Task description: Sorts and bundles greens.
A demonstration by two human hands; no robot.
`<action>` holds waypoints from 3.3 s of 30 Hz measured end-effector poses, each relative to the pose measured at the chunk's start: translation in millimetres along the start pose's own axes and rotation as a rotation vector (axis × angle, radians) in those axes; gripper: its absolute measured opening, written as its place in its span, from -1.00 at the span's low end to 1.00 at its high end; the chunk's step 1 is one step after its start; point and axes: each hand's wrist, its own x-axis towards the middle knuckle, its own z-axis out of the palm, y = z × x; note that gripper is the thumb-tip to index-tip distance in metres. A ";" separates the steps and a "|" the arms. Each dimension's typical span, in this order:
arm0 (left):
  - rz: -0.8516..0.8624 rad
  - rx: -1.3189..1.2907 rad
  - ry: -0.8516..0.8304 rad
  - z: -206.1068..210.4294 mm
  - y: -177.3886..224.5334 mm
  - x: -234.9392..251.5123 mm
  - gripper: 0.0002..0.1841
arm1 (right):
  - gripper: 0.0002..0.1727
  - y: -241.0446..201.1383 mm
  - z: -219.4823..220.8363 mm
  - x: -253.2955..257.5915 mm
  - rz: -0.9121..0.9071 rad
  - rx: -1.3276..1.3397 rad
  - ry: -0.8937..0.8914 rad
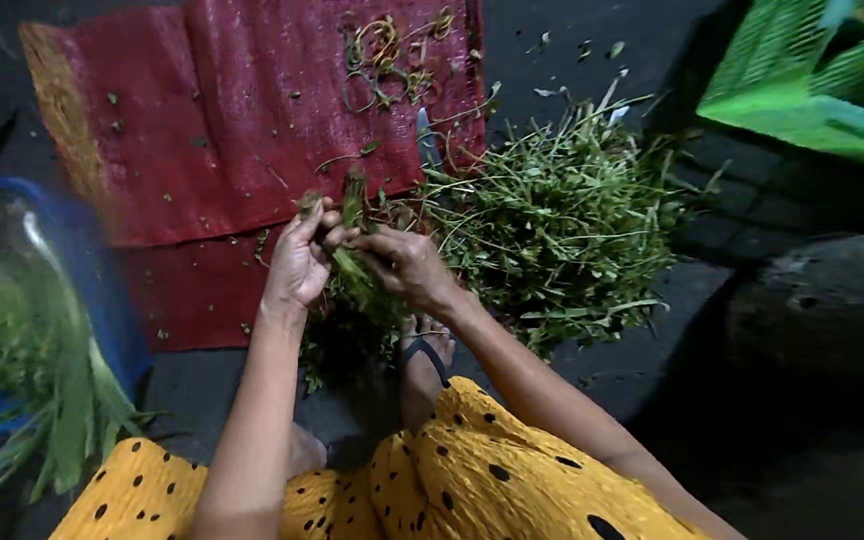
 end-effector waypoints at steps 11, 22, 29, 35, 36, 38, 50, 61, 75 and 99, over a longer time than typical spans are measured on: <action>-0.298 1.614 -0.158 56.9 -62.2 -38.0 -0.27 | -0.35 5.9 -17.4 -35.9 0.521 0.143 -0.096; -0.587 1.224 -0.441 47.6 -77.0 -41.6 -0.08 | -0.53 26.4 1.2 -104.4 0.297 0.118 0.043; -0.435 1.082 -0.260 24.7 -53.4 -37.9 -0.18 | -0.71 21.4 -3.0 -58.6 0.149 0.015 0.058; -0.317 1.558 -0.249 31.9 -40.2 -51.4 -0.49 | -0.68 17.3 2.3 -29.7 0.241 0.067 0.070; -0.305 1.675 -0.225 34.0 -43.3 -50.9 -0.52 | -0.68 15.9 4.1 -26.3 0.269 0.089 0.043; -0.303 1.845 -0.151 36.9 -47.4 -47.9 -0.53 | -0.66 18.2 2.6 -21.9 0.297 0.118 -0.011; -0.271 0.494 -0.068 15.0 -4.0 -40.8 -0.75 | -0.53 106.1 -45.0 -26.3 0.375 -0.537 0.034; -0.181 1.058 -0.294 19.8 -26.3 -34.1 -0.53 | -0.60 19.6 -116.7 -83.5 0.632 -0.503 0.163; -0.142 1.348 -0.218 22.8 -11.8 -42.0 -0.56 | -0.45 -12.4 -10.6 10.9 0.178 0.008 -0.162; 0.436 -0.073 -0.221 -54.0 204.7 -49.2 -0.49 | -0.83 30.5 -48.7 183.1 0.592 0.692 0.190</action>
